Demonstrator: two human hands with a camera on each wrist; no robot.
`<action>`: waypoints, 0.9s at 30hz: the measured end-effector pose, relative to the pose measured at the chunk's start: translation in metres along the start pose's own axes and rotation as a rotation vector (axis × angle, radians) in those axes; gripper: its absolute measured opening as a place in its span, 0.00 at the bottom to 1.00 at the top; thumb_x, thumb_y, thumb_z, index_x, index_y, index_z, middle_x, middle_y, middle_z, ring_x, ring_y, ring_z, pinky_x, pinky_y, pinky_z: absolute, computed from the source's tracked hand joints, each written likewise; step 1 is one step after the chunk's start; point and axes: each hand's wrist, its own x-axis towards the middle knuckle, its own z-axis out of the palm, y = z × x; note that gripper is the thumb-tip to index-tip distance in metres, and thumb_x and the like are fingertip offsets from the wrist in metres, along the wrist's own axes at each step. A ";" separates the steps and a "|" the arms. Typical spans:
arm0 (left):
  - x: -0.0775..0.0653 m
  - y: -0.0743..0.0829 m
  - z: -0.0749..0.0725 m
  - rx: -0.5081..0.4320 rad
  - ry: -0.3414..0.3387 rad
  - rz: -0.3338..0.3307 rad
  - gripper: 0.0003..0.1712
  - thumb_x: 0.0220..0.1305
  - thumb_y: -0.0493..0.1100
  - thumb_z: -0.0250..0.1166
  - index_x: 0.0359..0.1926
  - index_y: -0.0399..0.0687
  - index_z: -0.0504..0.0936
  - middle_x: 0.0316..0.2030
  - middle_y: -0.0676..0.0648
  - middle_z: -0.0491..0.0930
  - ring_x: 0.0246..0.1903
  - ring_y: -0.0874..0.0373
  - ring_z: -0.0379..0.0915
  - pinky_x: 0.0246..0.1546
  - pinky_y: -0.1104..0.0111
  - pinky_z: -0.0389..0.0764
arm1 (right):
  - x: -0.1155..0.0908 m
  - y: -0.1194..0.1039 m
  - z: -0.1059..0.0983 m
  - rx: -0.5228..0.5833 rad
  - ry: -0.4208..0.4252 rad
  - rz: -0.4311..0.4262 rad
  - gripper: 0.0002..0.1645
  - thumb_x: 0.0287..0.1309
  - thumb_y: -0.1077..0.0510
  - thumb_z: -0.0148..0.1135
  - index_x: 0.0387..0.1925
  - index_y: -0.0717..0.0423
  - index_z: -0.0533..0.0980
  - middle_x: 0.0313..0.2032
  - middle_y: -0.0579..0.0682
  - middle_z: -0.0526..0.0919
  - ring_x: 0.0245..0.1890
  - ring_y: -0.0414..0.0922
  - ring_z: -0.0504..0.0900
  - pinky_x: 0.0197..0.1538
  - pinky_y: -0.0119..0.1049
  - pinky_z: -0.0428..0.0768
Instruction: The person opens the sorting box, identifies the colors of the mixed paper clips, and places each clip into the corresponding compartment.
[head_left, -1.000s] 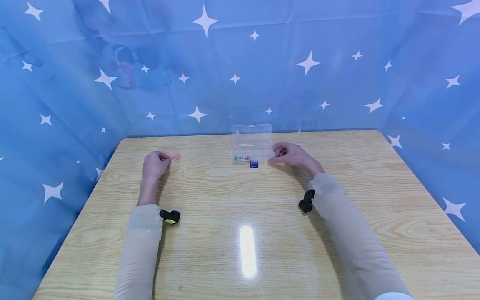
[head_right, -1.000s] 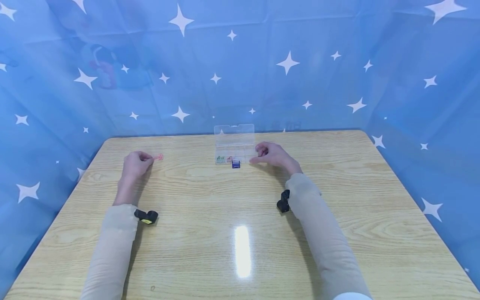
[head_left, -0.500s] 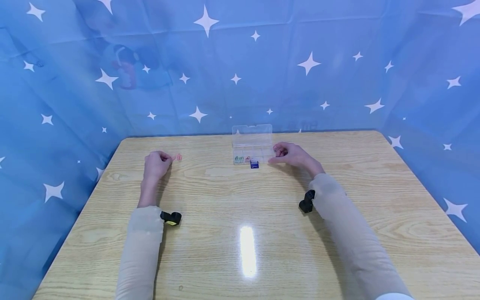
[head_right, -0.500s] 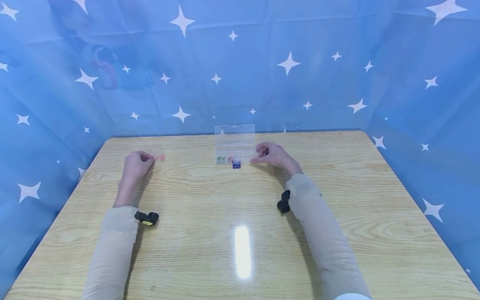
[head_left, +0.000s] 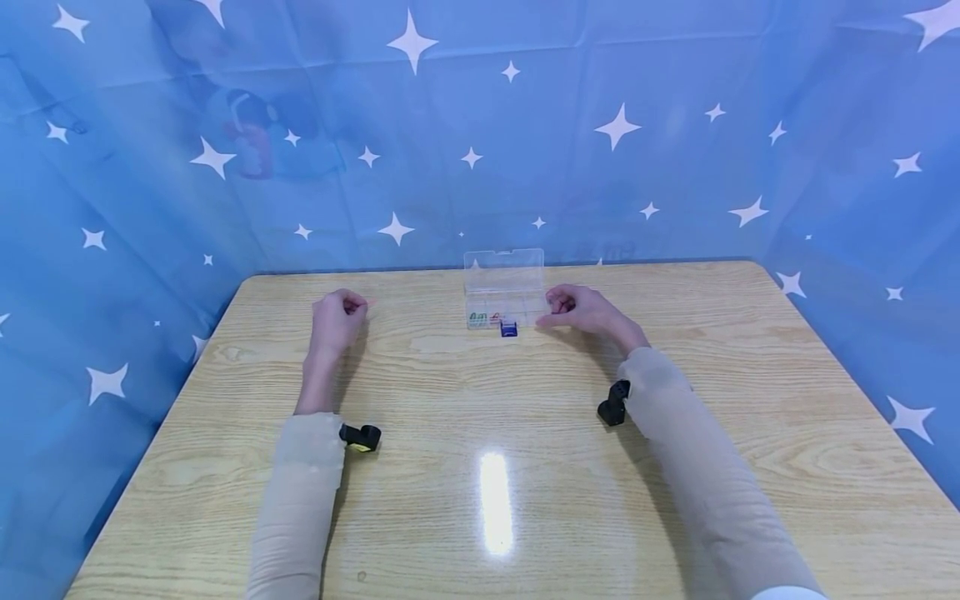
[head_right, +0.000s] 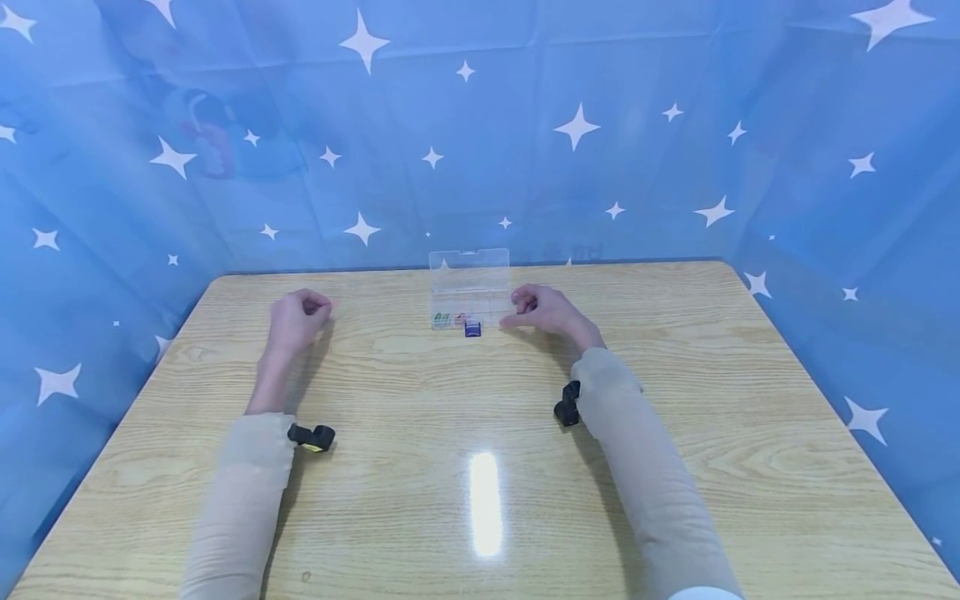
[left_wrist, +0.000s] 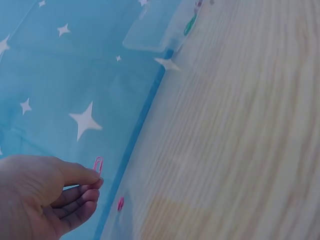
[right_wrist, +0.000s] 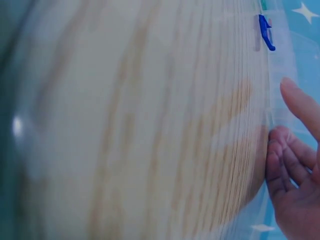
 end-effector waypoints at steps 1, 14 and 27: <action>0.000 0.003 0.002 -0.009 -0.001 0.009 0.10 0.71 0.32 0.58 0.44 0.27 0.82 0.39 0.32 0.82 0.39 0.42 0.79 0.40 0.58 0.79 | 0.000 0.000 0.000 0.001 0.001 0.000 0.45 0.57 0.47 0.75 0.69 0.61 0.67 0.41 0.54 0.77 0.38 0.48 0.72 0.39 0.38 0.73; 0.007 0.040 0.040 -0.096 -0.033 0.118 0.07 0.68 0.30 0.61 0.42 0.28 0.83 0.38 0.34 0.83 0.38 0.44 0.80 0.42 0.58 0.81 | -0.003 -0.001 -0.002 0.016 -0.006 0.009 0.43 0.57 0.47 0.75 0.68 0.60 0.68 0.41 0.54 0.77 0.38 0.48 0.72 0.39 0.38 0.74; 0.010 0.071 0.083 -0.156 -0.118 0.178 0.06 0.69 0.30 0.62 0.42 0.32 0.83 0.38 0.37 0.83 0.38 0.48 0.78 0.41 0.62 0.80 | -0.001 -0.001 -0.001 0.025 -0.010 0.005 0.41 0.58 0.47 0.74 0.66 0.60 0.69 0.42 0.54 0.77 0.39 0.49 0.73 0.41 0.40 0.74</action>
